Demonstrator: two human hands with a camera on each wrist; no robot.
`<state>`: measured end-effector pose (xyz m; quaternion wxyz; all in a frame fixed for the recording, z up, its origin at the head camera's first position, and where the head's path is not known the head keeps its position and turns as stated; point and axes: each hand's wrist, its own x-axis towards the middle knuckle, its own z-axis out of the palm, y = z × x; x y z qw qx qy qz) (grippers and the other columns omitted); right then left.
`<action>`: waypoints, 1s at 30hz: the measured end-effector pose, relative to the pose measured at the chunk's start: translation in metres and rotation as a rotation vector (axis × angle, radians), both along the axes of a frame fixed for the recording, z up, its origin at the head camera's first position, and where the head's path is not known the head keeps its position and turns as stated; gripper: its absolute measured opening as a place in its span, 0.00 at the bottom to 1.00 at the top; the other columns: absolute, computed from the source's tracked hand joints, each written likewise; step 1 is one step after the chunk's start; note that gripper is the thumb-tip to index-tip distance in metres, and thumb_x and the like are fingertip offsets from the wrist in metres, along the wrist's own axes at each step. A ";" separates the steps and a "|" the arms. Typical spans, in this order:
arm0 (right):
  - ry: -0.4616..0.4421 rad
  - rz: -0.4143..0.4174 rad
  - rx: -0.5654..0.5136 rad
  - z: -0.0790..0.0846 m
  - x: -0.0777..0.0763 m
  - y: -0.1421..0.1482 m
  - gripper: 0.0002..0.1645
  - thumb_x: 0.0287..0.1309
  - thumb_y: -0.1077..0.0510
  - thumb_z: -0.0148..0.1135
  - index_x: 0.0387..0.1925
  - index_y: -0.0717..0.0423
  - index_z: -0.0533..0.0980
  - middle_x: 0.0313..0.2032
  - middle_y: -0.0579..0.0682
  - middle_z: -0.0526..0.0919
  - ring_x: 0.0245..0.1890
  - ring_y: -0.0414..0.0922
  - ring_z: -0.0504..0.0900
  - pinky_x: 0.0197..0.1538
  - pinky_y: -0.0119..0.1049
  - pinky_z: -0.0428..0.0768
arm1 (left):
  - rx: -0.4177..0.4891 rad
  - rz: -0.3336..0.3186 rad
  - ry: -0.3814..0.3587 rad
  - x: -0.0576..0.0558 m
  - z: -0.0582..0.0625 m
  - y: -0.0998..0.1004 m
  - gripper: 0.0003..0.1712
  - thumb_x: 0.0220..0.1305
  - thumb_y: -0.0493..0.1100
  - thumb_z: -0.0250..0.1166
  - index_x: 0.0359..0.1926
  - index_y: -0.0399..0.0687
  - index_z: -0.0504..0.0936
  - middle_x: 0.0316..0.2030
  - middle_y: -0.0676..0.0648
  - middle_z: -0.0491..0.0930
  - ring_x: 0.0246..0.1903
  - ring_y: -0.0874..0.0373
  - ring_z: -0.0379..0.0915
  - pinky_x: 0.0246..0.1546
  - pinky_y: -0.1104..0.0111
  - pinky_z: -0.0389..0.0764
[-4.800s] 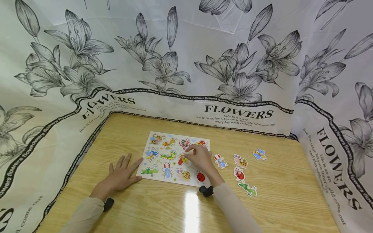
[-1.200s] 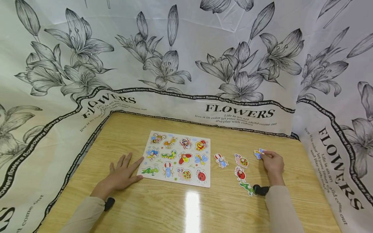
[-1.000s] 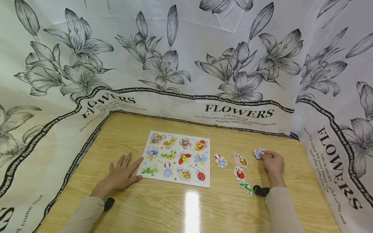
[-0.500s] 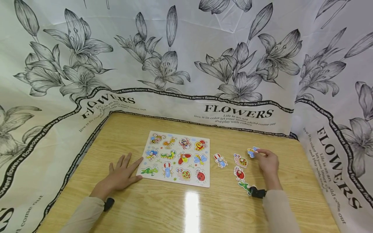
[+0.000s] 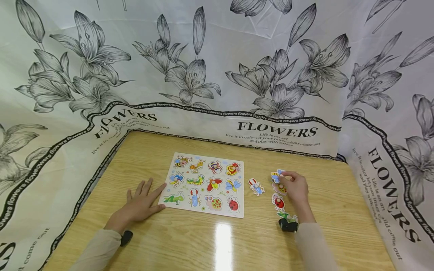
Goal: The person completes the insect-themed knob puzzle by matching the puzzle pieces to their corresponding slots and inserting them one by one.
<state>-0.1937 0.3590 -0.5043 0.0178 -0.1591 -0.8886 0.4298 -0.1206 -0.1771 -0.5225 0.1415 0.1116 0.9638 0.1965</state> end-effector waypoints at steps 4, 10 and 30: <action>0.001 0.011 -0.016 -0.001 -0.002 -0.014 0.23 0.65 0.52 0.67 0.54 0.64 0.80 0.29 0.51 0.63 0.22 0.42 0.62 0.19 0.32 0.64 | -0.001 -0.002 0.003 0.000 -0.001 0.000 0.43 0.69 0.65 0.60 0.79 0.63 0.55 0.77 0.33 0.39 0.74 0.29 0.29 0.59 0.24 0.33; 0.017 0.040 -0.048 -0.004 -0.002 -0.031 0.22 0.63 0.53 0.68 0.52 0.64 0.81 0.32 0.51 0.62 0.20 0.39 0.63 0.19 0.30 0.64 | 0.001 -0.002 -0.004 0.000 -0.002 -0.001 0.43 0.69 0.65 0.59 0.79 0.64 0.54 0.78 0.34 0.38 0.74 0.30 0.28 0.59 0.24 0.32; 0.083 0.127 -0.044 -0.011 -0.003 -0.075 0.15 0.60 0.59 0.70 0.47 0.64 0.84 0.29 0.50 0.64 0.24 0.42 0.63 0.23 0.30 0.63 | -0.005 -0.001 0.000 -0.001 -0.001 0.000 0.43 0.69 0.65 0.60 0.79 0.63 0.55 0.77 0.33 0.39 0.74 0.29 0.29 0.59 0.24 0.34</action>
